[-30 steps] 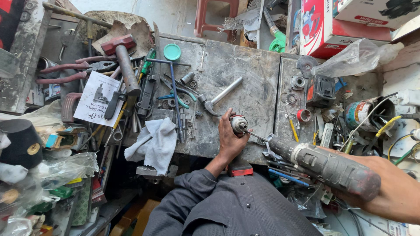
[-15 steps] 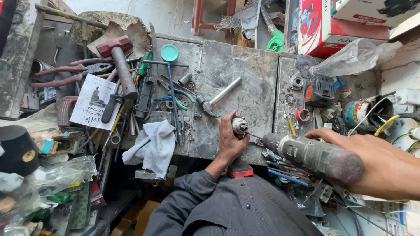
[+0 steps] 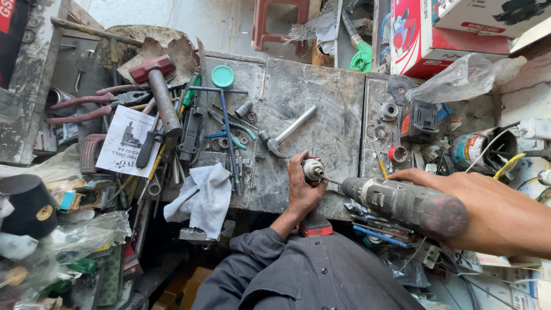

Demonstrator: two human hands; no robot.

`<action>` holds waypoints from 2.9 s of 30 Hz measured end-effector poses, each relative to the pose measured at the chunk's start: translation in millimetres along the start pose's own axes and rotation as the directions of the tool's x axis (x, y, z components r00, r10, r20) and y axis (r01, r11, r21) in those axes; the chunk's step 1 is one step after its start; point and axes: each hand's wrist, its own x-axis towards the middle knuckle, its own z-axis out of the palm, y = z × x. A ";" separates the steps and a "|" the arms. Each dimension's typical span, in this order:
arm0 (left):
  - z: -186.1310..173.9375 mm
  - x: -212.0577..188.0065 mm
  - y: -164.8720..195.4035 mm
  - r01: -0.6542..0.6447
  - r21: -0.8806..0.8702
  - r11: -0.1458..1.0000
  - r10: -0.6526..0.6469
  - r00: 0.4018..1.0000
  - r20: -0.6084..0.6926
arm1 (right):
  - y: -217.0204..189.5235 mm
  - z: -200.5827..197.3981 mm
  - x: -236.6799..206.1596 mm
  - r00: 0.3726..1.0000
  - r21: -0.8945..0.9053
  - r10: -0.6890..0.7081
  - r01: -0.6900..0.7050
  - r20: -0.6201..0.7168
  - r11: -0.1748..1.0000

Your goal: The person fits a socket onto a cordless drill and runs it, then picks up a cordless impact wrench, attaches a socket, and repeatedly operates it on a small metal part over the workbench. They swap sockets between the two power tools and handle a small metal component while testing the tools.

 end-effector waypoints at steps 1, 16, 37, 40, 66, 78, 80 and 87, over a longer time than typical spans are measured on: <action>-0.5 0.1 1.6 0.005 0.004 1.000 -0.005 1.000 -0.002 | 1.8 4.0 -0.4 1.000 0.013 -0.011 0.011 -0.022 1.000; 7.7 -5.1 -20.4 -0.016 -0.059 0.998 0.013 0.999 -0.038 | 75.6 55.1 14.4 0.964 0.251 -0.114 0.175 -0.240 0.952; 2.1 1.3 -3.7 -0.063 -0.046 0.997 0.062 0.997 -0.036 | 5.9 -8.5 16.1 0.954 0.038 -0.246 0.255 -0.170 0.966; 2.8 0.9 -5.5 -0.074 -0.035 0.997 0.073 0.997 -0.041 | 0.6 -11.4 9.9 0.962 0.036 -0.223 0.231 -0.156 0.972; 2.3 -2.6 -8.1 -0.093 0.024 0.995 0.093 0.996 -0.017 | -10.9 -18.0 5.7 0.992 0.062 -0.106 0.111 -0.071 0.992; 5.3 -7.5 -3.8 0.028 0.005 1.000 -0.028 0.999 -0.032 | -31.6 -39.8 3.6 0.993 -0.088 -0.105 0.100 -0.062 0.991; 4.2 -6.7 -1.4 0.038 0.010 0.999 -0.038 0.999 -0.023 | -33.3 -41.1 2.8 0.992 -0.096 -0.106 0.099 -0.069 0.990; 1.0 -2.0 -0.4 0.101 0.025 0.995 -0.100 0.995 -0.024 | -26.3 -38.9 12.4 0.980 -0.114 -0.177 0.166 -0.091 0.979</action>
